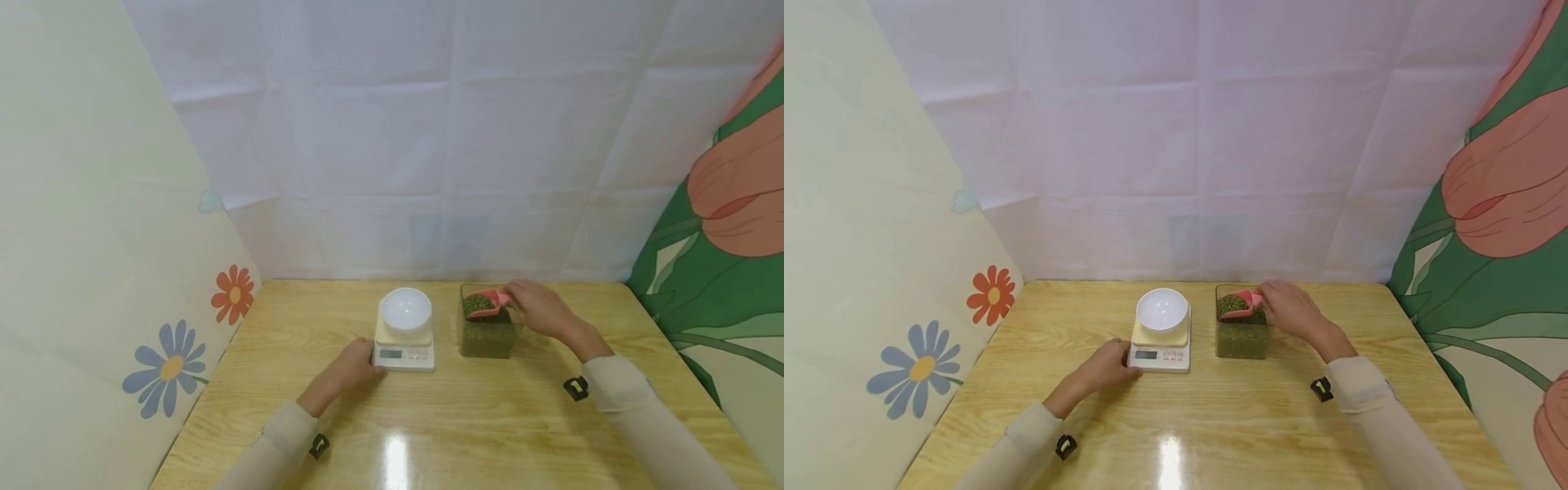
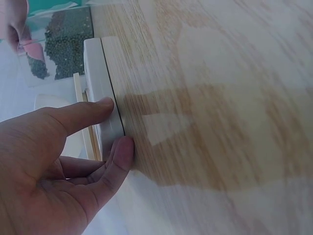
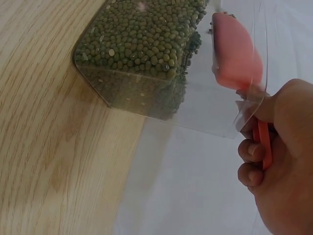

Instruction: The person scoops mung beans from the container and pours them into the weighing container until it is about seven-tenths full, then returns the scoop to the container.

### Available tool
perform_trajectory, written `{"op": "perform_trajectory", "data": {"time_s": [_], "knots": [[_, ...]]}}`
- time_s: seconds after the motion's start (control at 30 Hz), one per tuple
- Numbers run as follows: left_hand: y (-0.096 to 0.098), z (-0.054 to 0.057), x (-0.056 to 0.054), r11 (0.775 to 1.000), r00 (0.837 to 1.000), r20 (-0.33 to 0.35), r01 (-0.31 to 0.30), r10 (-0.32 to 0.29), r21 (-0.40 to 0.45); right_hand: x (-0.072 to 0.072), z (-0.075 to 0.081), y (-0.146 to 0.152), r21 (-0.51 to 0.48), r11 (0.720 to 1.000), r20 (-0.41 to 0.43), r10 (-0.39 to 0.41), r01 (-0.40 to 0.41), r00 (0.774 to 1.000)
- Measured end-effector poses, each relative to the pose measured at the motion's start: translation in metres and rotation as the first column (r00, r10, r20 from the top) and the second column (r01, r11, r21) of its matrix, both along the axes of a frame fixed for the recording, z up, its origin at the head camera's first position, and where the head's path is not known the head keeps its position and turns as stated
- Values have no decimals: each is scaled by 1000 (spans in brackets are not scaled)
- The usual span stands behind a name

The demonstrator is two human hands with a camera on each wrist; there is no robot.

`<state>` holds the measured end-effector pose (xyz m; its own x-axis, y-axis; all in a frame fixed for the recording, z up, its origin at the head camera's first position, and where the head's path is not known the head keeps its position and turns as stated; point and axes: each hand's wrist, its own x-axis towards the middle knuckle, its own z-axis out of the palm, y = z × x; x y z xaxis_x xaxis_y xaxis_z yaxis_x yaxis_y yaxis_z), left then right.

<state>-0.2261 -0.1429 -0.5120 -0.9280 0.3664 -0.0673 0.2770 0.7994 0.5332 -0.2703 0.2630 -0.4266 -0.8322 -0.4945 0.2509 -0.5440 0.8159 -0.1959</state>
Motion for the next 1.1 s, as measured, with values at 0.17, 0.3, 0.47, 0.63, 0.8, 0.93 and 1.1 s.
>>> {"op": "perform_trajectory", "data": {"time_s": [0.17, 0.3, 0.47, 0.63, 0.8, 0.93, 1.1], "knots": [[0, 0, 0, 1000, 1000, 2, 5, -5, 4, -1, -1, 2, -8, 1000, 0, 1, -1, 1000], [-1, -1, -2, 1000, 1000, 0, 10, -10, 10, -2, 0, 4, -23, 1000, 19, -8, 8, 1000], [-2, -1, -3, 1000, 1000, -6, 12, -12, 11, -2, 2, 6, -37, 999, 41, -31, 33, 999], [-2, -1, -3, 1000, 1000, -5, 10, -10, 14, -2, 4, 7, -46, 998, 28, -38, 39, 999], [-2, -1, -2, 1000, 1000, -1, 12, -12, 21, -2, 3, 8, -47, 998, 28, -40, 41, 999], [-1, -2, -2, 1000, 1000, -2, 10, -10, 18, -3, 1, 8, -53, 998, 36, -44, 46, 998], [-1, -2, -1, 1000, 1000, -2, 14, -14, 19, -4, -1, 9, -62, 997, 43, -50, 53, 998]]}}
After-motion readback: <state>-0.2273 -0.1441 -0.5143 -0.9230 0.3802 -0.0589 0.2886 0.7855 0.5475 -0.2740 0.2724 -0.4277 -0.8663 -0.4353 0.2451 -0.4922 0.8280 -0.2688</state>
